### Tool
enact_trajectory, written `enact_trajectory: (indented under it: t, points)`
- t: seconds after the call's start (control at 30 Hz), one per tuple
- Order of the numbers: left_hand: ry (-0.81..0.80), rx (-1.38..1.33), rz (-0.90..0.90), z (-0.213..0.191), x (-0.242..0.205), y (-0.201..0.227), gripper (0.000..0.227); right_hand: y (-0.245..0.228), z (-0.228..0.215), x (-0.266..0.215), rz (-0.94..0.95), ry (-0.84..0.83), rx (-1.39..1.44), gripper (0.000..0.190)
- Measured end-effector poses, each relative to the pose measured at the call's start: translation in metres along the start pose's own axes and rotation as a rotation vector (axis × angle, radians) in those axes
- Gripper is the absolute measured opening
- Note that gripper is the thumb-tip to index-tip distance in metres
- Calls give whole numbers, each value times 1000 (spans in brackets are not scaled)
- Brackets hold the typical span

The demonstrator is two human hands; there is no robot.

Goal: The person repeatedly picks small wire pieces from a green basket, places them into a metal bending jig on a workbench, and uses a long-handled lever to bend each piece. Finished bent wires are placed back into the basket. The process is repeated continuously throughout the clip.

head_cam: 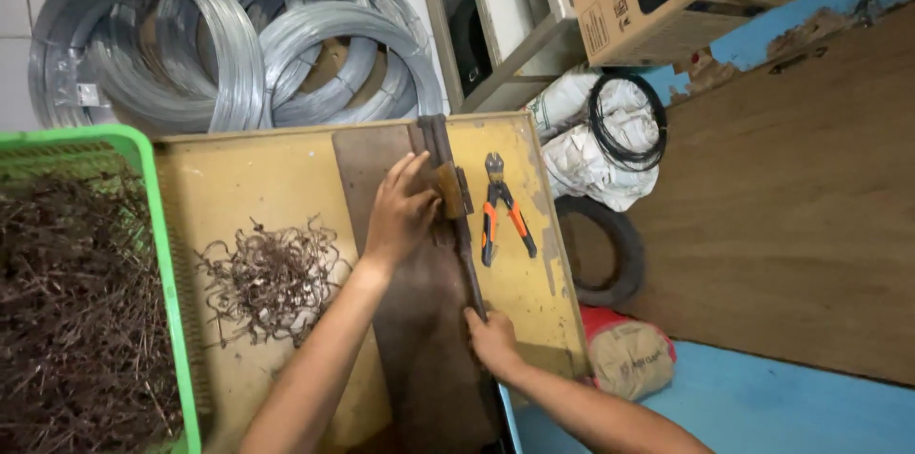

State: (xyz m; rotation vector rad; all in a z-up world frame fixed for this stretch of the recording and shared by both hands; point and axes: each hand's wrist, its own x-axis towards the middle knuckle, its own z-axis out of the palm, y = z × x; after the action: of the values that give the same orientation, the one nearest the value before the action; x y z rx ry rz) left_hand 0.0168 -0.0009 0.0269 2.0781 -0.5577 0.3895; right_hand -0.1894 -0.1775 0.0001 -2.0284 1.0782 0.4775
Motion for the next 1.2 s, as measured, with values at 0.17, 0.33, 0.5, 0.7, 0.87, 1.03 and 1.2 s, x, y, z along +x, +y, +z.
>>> enact_trajectory:
  t: [0.17, 0.33, 0.5, 0.7, 0.87, 1.03, 1.2]
  points:
    - [7, 10, -31, -3, 1, 6, 6, -13, -5, -10, 17, -37, 46, 44]
    - [11, 45, -63, 0, -1, 7, 4, -13, -4, -7, -12, -31, 46, 41]
    - [40, 29, -64, 6, -4, 4, 5, -20, -7, -14, 27, -77, 184, 41]
    - [41, 37, -79, 8, -4, 3, 10, -28, -10, -20, 26, -77, 144, 43]
    - [44, 10, -80, 3, -3, 7, 6, -35, -13, -25, 17, -106, 169, 43]
    - [29, 70, -91, 4, -2, 9, 11, -41, -16, -31, 19, -126, 215, 40]
    - [40, 51, -74, 0, -2, 10, 5, -39, -14, -30, 7, -99, 184, 41]
